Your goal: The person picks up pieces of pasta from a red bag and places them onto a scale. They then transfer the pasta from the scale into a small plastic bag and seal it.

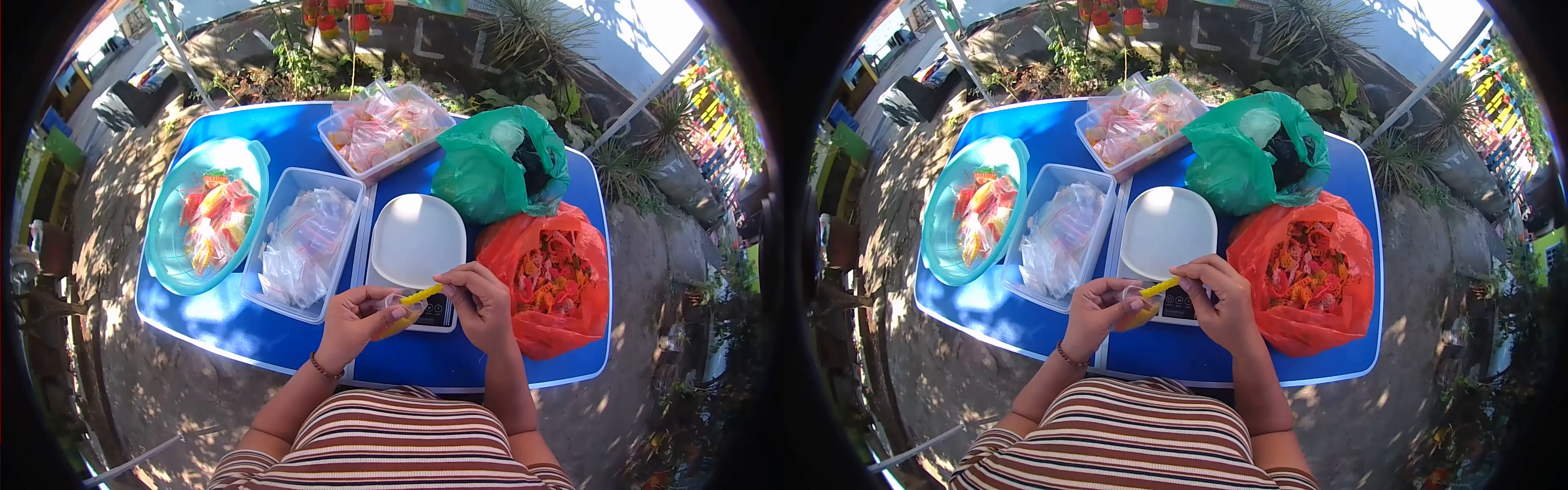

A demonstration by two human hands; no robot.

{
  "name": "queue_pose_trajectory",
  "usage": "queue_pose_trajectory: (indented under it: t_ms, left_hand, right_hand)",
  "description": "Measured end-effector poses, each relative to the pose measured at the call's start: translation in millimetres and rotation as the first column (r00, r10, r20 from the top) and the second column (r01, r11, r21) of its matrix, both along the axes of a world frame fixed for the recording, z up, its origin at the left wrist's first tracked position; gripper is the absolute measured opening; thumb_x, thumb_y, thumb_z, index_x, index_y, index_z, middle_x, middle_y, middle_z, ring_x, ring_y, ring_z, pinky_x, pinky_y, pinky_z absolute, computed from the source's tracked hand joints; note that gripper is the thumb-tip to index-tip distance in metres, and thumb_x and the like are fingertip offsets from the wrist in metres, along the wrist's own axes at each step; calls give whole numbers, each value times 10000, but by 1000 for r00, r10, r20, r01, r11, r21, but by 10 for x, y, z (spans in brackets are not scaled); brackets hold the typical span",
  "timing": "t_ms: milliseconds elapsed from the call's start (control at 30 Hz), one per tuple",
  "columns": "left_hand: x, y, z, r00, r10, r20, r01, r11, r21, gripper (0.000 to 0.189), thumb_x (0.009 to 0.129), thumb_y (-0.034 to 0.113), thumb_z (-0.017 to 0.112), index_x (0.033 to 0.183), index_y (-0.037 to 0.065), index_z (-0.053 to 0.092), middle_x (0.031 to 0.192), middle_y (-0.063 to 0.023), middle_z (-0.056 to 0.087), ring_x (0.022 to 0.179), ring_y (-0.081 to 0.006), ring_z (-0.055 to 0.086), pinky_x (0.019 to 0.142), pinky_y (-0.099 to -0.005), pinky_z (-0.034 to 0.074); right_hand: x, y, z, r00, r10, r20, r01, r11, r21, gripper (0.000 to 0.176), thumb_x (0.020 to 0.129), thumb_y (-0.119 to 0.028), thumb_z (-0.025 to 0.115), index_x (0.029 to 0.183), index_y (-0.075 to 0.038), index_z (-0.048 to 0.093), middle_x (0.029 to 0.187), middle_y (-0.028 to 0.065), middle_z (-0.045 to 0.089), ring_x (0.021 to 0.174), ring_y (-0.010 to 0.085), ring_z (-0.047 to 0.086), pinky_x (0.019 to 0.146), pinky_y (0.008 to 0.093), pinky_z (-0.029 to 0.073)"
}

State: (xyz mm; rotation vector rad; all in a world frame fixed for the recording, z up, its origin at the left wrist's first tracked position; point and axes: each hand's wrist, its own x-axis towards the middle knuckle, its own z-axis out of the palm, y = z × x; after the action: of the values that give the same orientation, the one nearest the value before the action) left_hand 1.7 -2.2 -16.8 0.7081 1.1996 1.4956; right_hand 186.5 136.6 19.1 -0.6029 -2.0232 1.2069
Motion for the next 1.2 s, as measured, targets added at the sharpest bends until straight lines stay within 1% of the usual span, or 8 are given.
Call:
queue_pose_trajectory:
  t_ms: [167,367,467,567,667,767,1067,1200]
  left_hand:
    - [71,37,29,997,-82,-6,82,997,-15,334,949,158,768,1200,-52,702,1069,-124,763,937,-119,723,829,-244,585]
    - [58,19,5,985,-170,-2,170,985,-31,337,1014,233,691,1220,-33,709,1001,-58,752,848,-57,665,748,-212,540]
    - [149,37,112,994,-106,32,107,994,-17,278,1028,222,669,1133,-28,728,720,20,644,656,-22,535,620,-191,432]
    - [115,5,30,991,-126,35,127,991,-32,317,1033,253,665,1182,-18,735,890,-15,729,781,-25,607,720,-198,508]
    - [144,6,5,995,-96,-15,95,995,-25,341,1052,285,634,1188,-10,739,833,5,698,737,-16,567,683,-192,479]
    - [60,-8,43,956,-291,-42,286,953,-97,364,1078,304,583,1135,-22,734,842,-16,701,726,-35,571,645,-206,455]
    - [249,41,-88,996,-70,55,68,997,48,404,1086,340,558,1132,-14,746,1073,-75,726,1046,-96,642,886,-266,529]
    - [259,40,-83,999,-42,3,42,998,45,369,1079,310,574,1159,-14,732,1113,-112,732,1129,-134,644,946,-309,526]
  right_hand:
    - [-10,-152,-129,985,-42,-169,-13,951,-309,125,947,54,698,1065,65,658,994,71,675,922,107,664,814,229,539]
    - [-126,-283,-237,916,-254,-309,146,932,-332,126,921,21,750,1017,43,671,932,57,711,853,88,684,753,234,541]
    - [-115,-305,-230,958,-177,-224,100,943,-318,123,899,12,768,995,28,693,930,61,713,846,100,680,755,244,543]
    - [-64,-223,-144,989,-129,-72,126,991,-51,117,867,-16,794,954,4,719,909,74,718,818,129,670,744,270,547]
    - [-52,-189,-88,994,-111,9,111,994,-14,113,840,-39,809,924,-15,736,882,80,711,809,171,664,727,291,548]
    - [-66,-196,-61,996,-89,-19,89,996,-24,103,856,-28,794,923,-5,720,869,61,667,788,144,604,749,283,478]
    - [-29,-259,86,991,77,107,-102,963,250,125,837,-125,803,917,-49,743,1033,88,645,1023,247,536,850,358,486]
    - [39,-244,-4,998,55,38,-54,998,-9,106,844,-57,771,915,-15,704,938,70,644,947,168,607,774,296,487]
